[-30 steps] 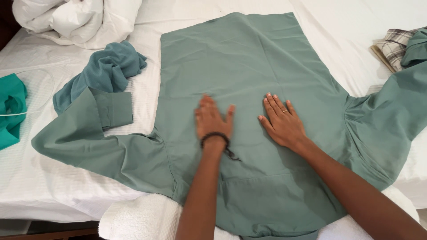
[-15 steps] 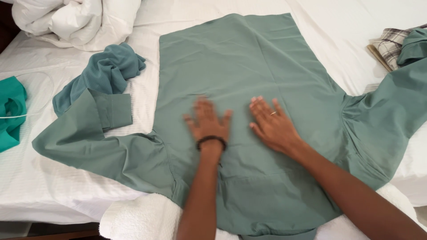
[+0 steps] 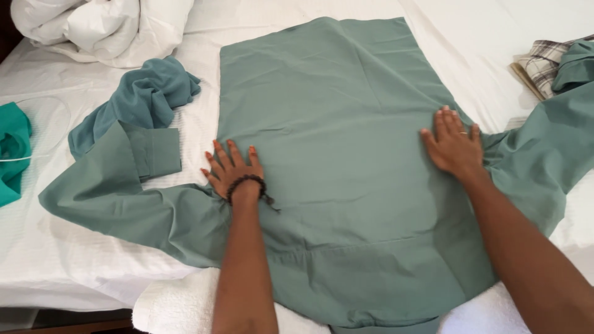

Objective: Folding a green long-sleeved shirt on a white bed.

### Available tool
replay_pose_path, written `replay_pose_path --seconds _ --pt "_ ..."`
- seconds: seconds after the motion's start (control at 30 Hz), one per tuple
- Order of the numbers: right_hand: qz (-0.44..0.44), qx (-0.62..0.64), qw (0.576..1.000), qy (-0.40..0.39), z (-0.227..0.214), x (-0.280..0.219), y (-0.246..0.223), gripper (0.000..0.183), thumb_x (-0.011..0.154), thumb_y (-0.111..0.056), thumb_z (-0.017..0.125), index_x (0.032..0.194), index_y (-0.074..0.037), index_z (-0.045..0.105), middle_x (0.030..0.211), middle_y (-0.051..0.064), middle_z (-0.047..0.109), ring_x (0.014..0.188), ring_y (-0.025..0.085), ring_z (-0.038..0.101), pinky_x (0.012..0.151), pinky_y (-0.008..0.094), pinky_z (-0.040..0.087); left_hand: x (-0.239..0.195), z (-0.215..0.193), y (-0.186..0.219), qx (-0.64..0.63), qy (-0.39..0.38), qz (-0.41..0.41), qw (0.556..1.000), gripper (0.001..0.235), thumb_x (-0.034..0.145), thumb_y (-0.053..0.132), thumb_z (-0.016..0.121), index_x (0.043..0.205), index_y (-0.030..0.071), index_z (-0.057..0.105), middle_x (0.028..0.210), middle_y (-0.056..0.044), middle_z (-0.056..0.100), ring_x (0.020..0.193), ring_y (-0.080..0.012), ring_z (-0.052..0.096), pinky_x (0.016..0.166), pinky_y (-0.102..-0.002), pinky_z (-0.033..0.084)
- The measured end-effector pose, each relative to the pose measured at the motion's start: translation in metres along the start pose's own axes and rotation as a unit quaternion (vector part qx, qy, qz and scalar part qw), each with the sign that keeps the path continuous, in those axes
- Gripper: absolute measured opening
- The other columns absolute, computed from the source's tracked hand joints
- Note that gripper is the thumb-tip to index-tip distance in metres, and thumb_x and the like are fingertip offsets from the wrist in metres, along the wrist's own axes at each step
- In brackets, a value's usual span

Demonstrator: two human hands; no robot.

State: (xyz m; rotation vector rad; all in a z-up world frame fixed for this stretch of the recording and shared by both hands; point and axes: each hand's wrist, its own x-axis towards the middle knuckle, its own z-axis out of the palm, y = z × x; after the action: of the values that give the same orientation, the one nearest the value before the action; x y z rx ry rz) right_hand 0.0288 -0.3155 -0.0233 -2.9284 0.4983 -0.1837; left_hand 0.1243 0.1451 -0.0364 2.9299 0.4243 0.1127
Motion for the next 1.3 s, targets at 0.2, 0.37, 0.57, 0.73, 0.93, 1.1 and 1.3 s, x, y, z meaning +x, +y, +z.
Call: replay_pose_path --seconds 0.2,0.37,0.57,0.73,0.93,1.1,1.3 --pt "0.095 -0.068 0.988 0.105 0.012 0.017 0.093 0.05 0.111 -0.045 0.049 0.117 -0.005 0.079 0.127 0.019 0.072 0.123 0.038 0.063 0.11 0.06 0.041 0.007 -0.075 -0.004 0.055 -0.155 -0.038 0.986 0.094 0.09 0.087 0.038 0.169 0.038 0.021 0.174 -0.011 0.014 0.157 -0.0323 0.02 0.123 -0.056 0.028" --pt "0.178 -0.035 0.983 0.0 -0.017 0.011 0.132 0.065 0.094 -0.073 0.061 0.107 -0.012 0.082 0.105 0.016 0.079 0.107 0.04 0.069 0.105 0.063 0.035 0.058 -0.068 -0.045 0.011 -0.265 0.005 0.964 0.095 0.084 0.067 0.066 0.165 0.041 0.025 0.17 -0.012 0.026 0.152 -0.0378 0.032 0.118 -0.057 0.038" --pt "0.2 -0.018 0.976 -0.086 -0.01 0.019 0.205 0.078 0.079 -0.081 0.072 0.101 -0.007 0.08 0.103 0.018 0.076 0.104 0.039 0.068 0.099 0.061 0.043 0.041 -0.12 -0.068 -0.001 -0.376 0.053 0.925 0.111 0.06 0.064 0.086 0.158 0.046 0.036 0.164 -0.008 0.04 0.147 -0.0322 0.045 0.118 -0.048 0.043" --pt "0.194 -0.001 0.967 -0.167 -0.003 0.03 0.217 0.074 0.081 -0.071 0.076 0.104 -0.001 0.077 0.104 0.022 0.077 0.1 0.037 0.073 0.095 0.048 0.055 0.018 -0.15 -0.048 0.052 -0.385 0.034 0.921 0.092 0.066 0.063 0.084 0.148 0.04 0.049 0.151 -0.006 0.043 0.135 -0.0297 0.048 0.11 -0.046 0.042" --pt "0.195 0.082 0.957 -0.199 -0.023 0.027 0.189 0.061 0.089 -0.056 0.076 0.115 -0.001 0.081 0.111 0.022 0.079 0.102 0.034 0.075 0.093 0.044 0.054 0.008 -0.147 -0.03 0.067 -0.349 0.013 0.935 0.062 0.085 0.061 0.071 0.129 0.019 0.057 0.108 -0.01 0.062 0.099 -0.0272 0.061 0.085 -0.044 0.049" --pt "0.214 0.298 0.925 -0.096 -0.03 0.017 0.114 0.057 0.097 -0.046 0.077 0.127 0.002 0.071 0.115 0.022 0.072 0.099 0.033 0.066 0.085 0.044 0.054 0.035 -0.109 -0.025 -0.045 -0.249 0.041 0.967 0.06 0.093 0.059 0.07 0.126 0.009 0.063 0.106 -0.012 0.068 0.096 -0.0279 0.069 0.079 -0.044 0.056" --pt "0.122 0.394 0.908 -0.067 -0.043 0.012 0.098 0.069 0.091 -0.008 0.076 0.153 -0.015 0.047 0.107 0.014 0.071 0.097 0.018 0.06 0.076 0.035 0.048 0.064 -0.063 -0.028 -0.237 -0.198 0.054 0.95 0.044 0.082 0.028 0.083 0.125 0.021 0.072 0.126 -0.014 0.071 0.111 -0.0264 0.068 0.093 -0.042 0.056"
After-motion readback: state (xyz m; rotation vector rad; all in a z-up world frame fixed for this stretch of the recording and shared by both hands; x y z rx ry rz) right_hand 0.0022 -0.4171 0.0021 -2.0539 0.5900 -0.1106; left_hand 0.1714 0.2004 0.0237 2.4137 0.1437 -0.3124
